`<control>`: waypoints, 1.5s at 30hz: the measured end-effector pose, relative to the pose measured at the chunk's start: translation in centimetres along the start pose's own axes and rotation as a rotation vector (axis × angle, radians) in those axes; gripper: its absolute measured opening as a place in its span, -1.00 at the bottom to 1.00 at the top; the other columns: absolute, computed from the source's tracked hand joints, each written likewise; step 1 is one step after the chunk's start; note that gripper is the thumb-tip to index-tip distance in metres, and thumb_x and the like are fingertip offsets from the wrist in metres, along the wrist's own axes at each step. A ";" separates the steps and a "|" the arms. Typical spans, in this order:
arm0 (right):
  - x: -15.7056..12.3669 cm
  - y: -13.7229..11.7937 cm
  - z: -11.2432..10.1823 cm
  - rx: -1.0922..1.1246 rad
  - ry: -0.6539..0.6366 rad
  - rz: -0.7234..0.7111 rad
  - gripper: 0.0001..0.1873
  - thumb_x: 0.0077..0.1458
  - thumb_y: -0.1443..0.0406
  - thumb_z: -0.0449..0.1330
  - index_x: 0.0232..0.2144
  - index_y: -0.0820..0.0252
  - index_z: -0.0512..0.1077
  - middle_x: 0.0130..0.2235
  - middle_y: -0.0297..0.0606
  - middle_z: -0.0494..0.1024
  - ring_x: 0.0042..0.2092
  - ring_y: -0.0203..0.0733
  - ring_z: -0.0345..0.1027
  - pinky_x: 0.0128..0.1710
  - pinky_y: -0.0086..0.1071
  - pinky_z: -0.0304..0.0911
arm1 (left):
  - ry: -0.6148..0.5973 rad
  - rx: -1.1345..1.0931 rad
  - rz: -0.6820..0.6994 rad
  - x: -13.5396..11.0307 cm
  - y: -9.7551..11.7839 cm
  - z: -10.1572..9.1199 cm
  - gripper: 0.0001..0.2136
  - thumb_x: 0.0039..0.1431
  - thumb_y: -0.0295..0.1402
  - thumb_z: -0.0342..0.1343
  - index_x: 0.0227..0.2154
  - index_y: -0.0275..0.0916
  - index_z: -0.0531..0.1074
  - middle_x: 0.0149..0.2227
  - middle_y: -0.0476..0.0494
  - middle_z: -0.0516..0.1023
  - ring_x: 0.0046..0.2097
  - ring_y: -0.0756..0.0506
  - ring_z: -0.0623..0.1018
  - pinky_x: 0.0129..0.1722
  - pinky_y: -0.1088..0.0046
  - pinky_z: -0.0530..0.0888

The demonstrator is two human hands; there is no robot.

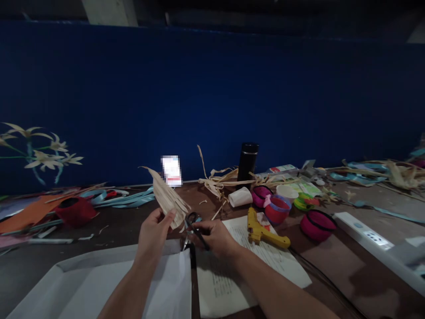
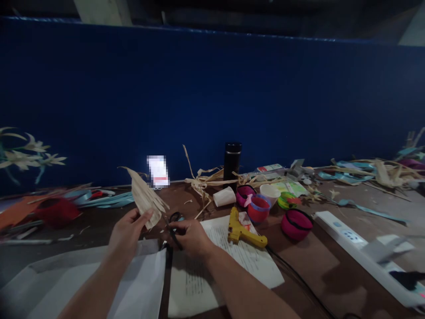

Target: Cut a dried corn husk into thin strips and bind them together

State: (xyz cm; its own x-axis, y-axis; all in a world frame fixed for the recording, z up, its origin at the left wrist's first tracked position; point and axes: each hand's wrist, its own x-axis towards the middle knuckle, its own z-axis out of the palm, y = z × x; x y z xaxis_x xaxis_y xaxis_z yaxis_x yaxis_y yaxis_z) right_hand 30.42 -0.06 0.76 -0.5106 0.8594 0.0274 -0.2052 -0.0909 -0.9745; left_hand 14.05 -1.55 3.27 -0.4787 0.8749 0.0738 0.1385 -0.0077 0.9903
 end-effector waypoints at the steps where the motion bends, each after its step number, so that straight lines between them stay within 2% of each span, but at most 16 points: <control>1: 0.0 -0.1 0.1 -0.002 0.006 0.000 -0.58 -0.33 0.20 0.38 -0.35 0.34 0.54 -0.68 -0.46 0.24 -0.65 -0.50 -0.03 -0.67 -0.55 -0.09 | -0.003 -0.003 0.002 0.0 0.0 0.0 -0.55 -0.19 -0.01 0.17 -0.33 -0.29 0.47 -0.62 0.04 0.40 -0.60 0.04 0.31 -0.61 0.56 0.23; 10: 0.1 0.3 0.0 0.028 0.002 0.005 -0.56 -0.32 0.20 0.37 -0.32 0.36 0.52 -0.65 -0.43 0.26 -0.62 -0.48 0.02 -0.64 -0.55 -0.04 | -0.028 -0.007 -0.058 -1.2 1.2 0.7 -0.64 -0.16 -0.08 0.19 -0.38 -0.28 0.48 -0.61 0.05 0.43 -0.59 0.05 0.33 -0.62 0.59 0.26; 15: -0.2 -0.3 0.2 0.015 0.004 -0.017 -0.59 -0.31 0.21 0.37 -0.36 0.37 0.53 -0.66 -0.44 0.24 -0.63 -0.49 -0.02 -0.66 -0.55 -0.10 | -0.098 -0.139 -0.092 -1.0 0.2 1.2 -0.63 -0.16 -0.09 0.20 -0.34 -0.27 0.46 -0.52 0.00 0.48 -0.51 0.00 0.43 -0.51 0.53 0.40; 21: -0.4 -0.9 0.6 0.029 0.028 -0.010 -0.60 -0.34 0.20 0.37 -0.40 0.36 0.53 -0.67 -0.45 0.23 -0.63 -0.49 -0.03 -0.65 -0.53 -0.10 | -0.121 -0.275 -0.150 -1.0 0.0 1.3 -0.62 -0.21 -0.13 0.25 -0.33 -0.27 0.46 -0.50 -0.02 0.48 -0.53 0.01 0.43 -0.54 0.53 0.39; 24: -0.3 -0.7 0.6 0.040 0.061 0.021 -0.56 -0.37 0.18 0.38 -0.40 0.38 0.52 -0.67 -0.44 0.24 -0.64 -0.48 -0.02 -0.66 -0.53 -0.09 | -0.062 -0.352 -0.153 -0.8 0.4 1.2 -0.64 -0.25 -0.18 0.28 -0.38 -0.30 0.46 -0.55 0.02 0.44 -0.57 0.07 0.38 -0.61 0.62 0.31; 27: -0.2 -0.3 0.6 0.019 0.043 -0.006 -0.59 -0.33 0.17 0.37 -0.41 0.38 0.53 -0.66 -0.42 0.24 -0.63 -0.48 0.00 -0.65 -0.54 -0.07 | 0.017 -0.427 -0.128 -0.4 0.6 0.9 -0.70 -0.27 -0.22 0.30 -0.47 -0.29 0.42 -0.67 0.12 0.31 -0.64 0.14 0.26 -0.68 0.70 0.17; 29: -0.2 -0.2 0.5 0.019 0.030 -0.018 -0.60 -0.32 0.18 0.37 -0.39 0.36 0.53 -0.65 -0.43 0.24 -0.63 -0.48 0.01 -0.66 -0.55 -0.07 | 0.012 -0.445 -0.129 -0.2 0.6 0.8 -0.71 -0.27 -0.24 0.31 -0.50 -0.29 0.40 -0.68 0.15 0.27 -0.64 0.15 0.23 -0.69 0.71 0.14; 34: -0.3 -0.4 0.5 0.019 0.051 0.001 -0.60 -0.32 0.21 0.37 -0.37 0.36 0.53 -0.65 -0.43 0.24 -0.64 -0.49 -0.01 -0.66 -0.56 -0.07 | -0.044 -0.379 -0.135 -0.3 0.4 0.8 -0.71 -0.24 -0.21 0.29 -0.53 -0.30 0.38 -0.65 0.11 0.31 -0.62 0.15 0.26 -0.67 0.71 0.19; 39: -0.3 -0.5 0.5 0.035 0.037 -0.018 -0.61 -0.32 0.22 0.37 -0.38 0.37 0.53 -0.66 -0.43 0.24 -0.64 -0.49 -0.01 -0.67 -0.55 -0.09 | -0.041 -0.355 -0.137 -0.4 0.3 0.8 -0.70 -0.24 -0.20 0.29 -0.53 -0.31 0.39 -0.66 0.10 0.33 -0.62 0.15 0.28 -0.67 0.72 0.22; 45: -0.1 0.0 0.6 0.057 0.055 -0.048 -0.72 -0.28 0.24 0.35 -0.48 0.36 0.50 -0.67 -0.44 0.22 -0.64 -0.50 -0.04 -0.67 -0.55 -0.12 | 0.007 -0.377 -0.198 -0.5 0.9 1.0 -0.71 -0.28 -0.24 0.32 -0.52 -0.30 0.40 -0.63 0.07 0.42 -0.59 0.12 0.40 -0.60 0.73 0.35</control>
State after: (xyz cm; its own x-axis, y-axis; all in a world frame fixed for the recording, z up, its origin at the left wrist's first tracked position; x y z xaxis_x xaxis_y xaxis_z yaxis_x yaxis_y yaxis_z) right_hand 29.93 -0.43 0.87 -0.4523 0.8898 0.0603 -0.2765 -0.0756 -0.9580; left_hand 15.27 -1.53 3.97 -0.4701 0.8740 -0.1231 -0.2834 -0.0174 0.9589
